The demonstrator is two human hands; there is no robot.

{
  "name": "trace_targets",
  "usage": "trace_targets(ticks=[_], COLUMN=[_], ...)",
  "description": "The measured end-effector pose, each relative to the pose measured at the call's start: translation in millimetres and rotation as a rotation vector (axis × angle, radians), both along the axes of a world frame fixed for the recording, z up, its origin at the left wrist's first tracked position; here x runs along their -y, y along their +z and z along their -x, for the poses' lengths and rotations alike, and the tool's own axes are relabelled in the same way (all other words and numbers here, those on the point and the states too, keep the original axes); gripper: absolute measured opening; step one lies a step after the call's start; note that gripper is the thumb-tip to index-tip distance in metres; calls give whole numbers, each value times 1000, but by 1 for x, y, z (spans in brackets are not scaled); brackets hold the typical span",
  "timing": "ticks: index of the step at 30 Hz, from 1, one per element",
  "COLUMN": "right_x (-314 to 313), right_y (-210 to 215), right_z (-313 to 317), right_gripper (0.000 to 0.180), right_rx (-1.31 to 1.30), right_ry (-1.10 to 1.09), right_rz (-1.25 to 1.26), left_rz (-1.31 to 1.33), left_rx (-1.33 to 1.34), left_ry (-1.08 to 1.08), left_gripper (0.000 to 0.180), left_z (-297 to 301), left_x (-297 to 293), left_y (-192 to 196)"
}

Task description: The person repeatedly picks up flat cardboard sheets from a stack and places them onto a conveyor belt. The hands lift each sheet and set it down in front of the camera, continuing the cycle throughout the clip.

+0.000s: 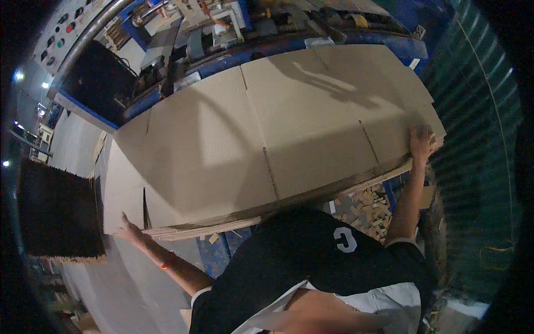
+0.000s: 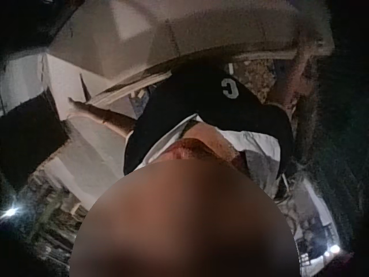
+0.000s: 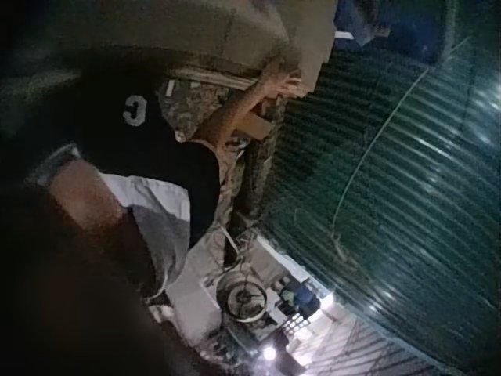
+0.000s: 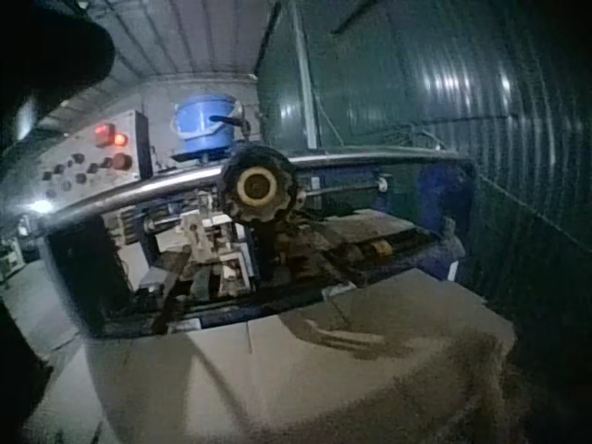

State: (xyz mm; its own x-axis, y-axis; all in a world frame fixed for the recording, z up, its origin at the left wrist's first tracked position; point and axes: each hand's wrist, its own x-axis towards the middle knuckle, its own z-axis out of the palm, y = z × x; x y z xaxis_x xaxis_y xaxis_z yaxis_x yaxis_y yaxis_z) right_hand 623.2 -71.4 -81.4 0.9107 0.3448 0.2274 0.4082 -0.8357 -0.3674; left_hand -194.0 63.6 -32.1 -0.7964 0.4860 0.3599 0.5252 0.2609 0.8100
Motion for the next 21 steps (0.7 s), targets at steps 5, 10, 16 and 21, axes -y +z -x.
trace_targets(ticks=[5, 10, 16, 21], right_x=[-9, -21, 35, 55], right_y=[15, 51, 160, 142], right_z=[3, -1, 79, 194], right_gripper=[58, 44, 42, 29], right_rx=[78, -478, -188, 262], right_ry=[188, 343, 662, 1200], right_rz=[-815, -1641, -1338, -428], left_rz=[-477, -488, -481, -194], left_rx=[204, 829, 641, 320], left_ry=[-398, -484, -655, -726], left_gripper=[72, 34, 33, 37], left_z=[50, 88, 46, -69], left_x=[5, -24, 35, 86], left_y=[53, 56, 47, 31])
